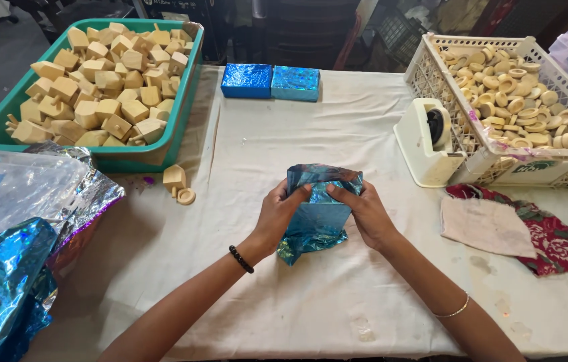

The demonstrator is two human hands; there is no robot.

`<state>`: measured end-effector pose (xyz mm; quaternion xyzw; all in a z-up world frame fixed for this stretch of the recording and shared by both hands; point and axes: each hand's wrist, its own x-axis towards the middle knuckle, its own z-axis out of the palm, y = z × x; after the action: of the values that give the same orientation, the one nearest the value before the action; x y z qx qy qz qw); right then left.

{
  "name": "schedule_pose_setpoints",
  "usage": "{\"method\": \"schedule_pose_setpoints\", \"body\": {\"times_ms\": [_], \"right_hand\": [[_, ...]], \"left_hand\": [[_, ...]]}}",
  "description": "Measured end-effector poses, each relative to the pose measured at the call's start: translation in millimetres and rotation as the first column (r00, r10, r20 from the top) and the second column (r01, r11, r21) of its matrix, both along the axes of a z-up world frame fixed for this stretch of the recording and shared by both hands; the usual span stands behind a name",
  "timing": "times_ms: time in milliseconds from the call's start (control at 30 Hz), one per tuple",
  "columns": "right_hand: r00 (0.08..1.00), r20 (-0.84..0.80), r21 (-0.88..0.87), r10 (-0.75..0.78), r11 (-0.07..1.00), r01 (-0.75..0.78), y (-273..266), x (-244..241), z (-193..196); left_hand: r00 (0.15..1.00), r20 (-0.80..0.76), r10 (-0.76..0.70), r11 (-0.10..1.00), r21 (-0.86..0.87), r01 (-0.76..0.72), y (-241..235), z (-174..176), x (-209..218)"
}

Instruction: The person wraps a small rectangular box with shiny blue foil paper. They smooth the foil, fold the edges around the box, and secure the package using clear tape from a dispenser.

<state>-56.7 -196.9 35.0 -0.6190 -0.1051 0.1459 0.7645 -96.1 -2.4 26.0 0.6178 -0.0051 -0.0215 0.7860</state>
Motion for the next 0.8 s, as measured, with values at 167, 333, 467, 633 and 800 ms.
{"method": "schedule_pose_setpoints", "body": {"times_ms": [167, 333, 467, 633, 800], "right_hand": [[0.999, 0.021, 0.009, -0.028, 1.0, 0.028, 1, 0, -2], [0.996, 0.058, 0.047, -0.068, 0.997, 0.065, 4, -7, 0], [0.909, 0.351, 0.115, -0.223, 0.974, 0.194, 3, -17, -3], [0.132, 0.983, -0.181, 0.126, 0.561, 0.808, -8, -32, -14], [0.195, 0.924, -0.322, 0.33, 0.394, 0.861, -5, -35, -21]], "left_hand": [[0.999, -0.016, 0.032, 0.999, 0.033, -0.031, -2, 2, 3], [0.998, 0.011, 0.062, 0.982, 0.177, -0.063, -3, 8, 2], [0.998, -0.003, 0.056, 0.985, 0.165, -0.055, -2, 2, 3], [1.0, 0.014, 0.028, 0.996, 0.085, -0.029, 0, 2, 4], [1.0, -0.004, -0.013, 0.998, 0.053, 0.013, 1, 12, 3]]}}
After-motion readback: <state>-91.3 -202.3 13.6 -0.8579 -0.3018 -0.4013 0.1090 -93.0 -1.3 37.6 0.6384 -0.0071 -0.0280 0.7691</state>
